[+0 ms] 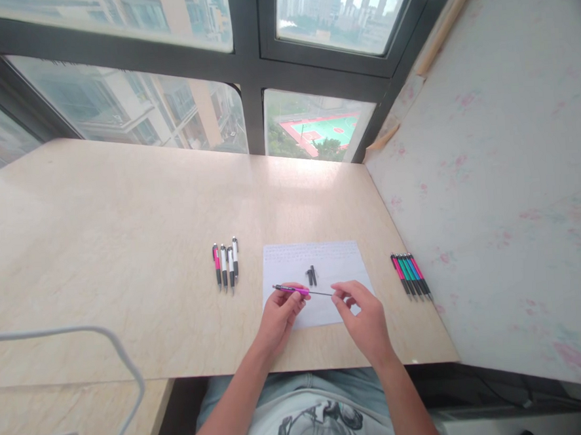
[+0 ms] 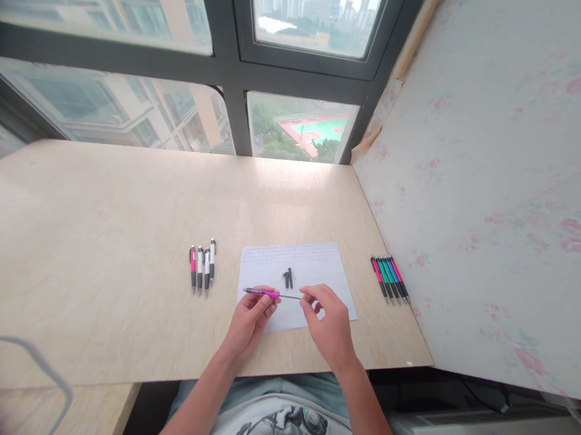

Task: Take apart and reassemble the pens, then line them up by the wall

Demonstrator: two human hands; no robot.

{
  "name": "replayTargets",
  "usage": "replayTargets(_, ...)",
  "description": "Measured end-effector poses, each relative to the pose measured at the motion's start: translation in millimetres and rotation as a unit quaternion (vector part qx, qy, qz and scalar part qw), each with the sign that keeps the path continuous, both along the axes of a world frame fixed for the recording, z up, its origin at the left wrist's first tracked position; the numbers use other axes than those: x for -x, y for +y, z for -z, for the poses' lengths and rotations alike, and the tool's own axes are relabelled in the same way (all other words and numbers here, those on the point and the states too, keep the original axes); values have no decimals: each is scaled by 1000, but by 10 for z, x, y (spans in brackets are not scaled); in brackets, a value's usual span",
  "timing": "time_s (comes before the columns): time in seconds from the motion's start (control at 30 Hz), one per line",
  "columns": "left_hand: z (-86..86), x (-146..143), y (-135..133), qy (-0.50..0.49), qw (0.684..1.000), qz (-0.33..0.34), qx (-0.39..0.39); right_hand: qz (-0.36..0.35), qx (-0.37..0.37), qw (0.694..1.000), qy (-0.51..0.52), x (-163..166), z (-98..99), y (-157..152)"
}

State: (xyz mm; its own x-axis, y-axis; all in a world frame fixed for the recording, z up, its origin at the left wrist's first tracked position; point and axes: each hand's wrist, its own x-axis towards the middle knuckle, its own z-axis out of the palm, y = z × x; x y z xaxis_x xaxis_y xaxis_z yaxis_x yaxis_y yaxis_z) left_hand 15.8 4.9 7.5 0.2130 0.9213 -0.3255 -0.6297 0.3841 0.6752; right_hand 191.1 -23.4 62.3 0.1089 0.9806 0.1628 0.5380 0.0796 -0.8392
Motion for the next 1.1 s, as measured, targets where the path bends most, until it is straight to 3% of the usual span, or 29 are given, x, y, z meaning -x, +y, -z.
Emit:
replayTargets(0.27, 14, 8, -15, -26, 999, 22, 11, -10, 57, 997, 46, 86, 16, 29)
replayTargets(0.5, 45, 41, 25, -83, 995, -35, 31, -28, 85, 987, 134, -1, 228, 121)
replayTargets(0.6, 51, 46, 38, -103, 993, -46, 46, 19, 80, 996, 20, -85, 405, 266)
replayTargets(0.77, 51, 45, 40, -103, 992, -45, 48, -12, 74, 976, -204, -63, 549, 526)
replayTargets(1.1, 29, 33, 25, -82, 995, -37, 36, -23, 107, 938, -330, 139, 478, 641)
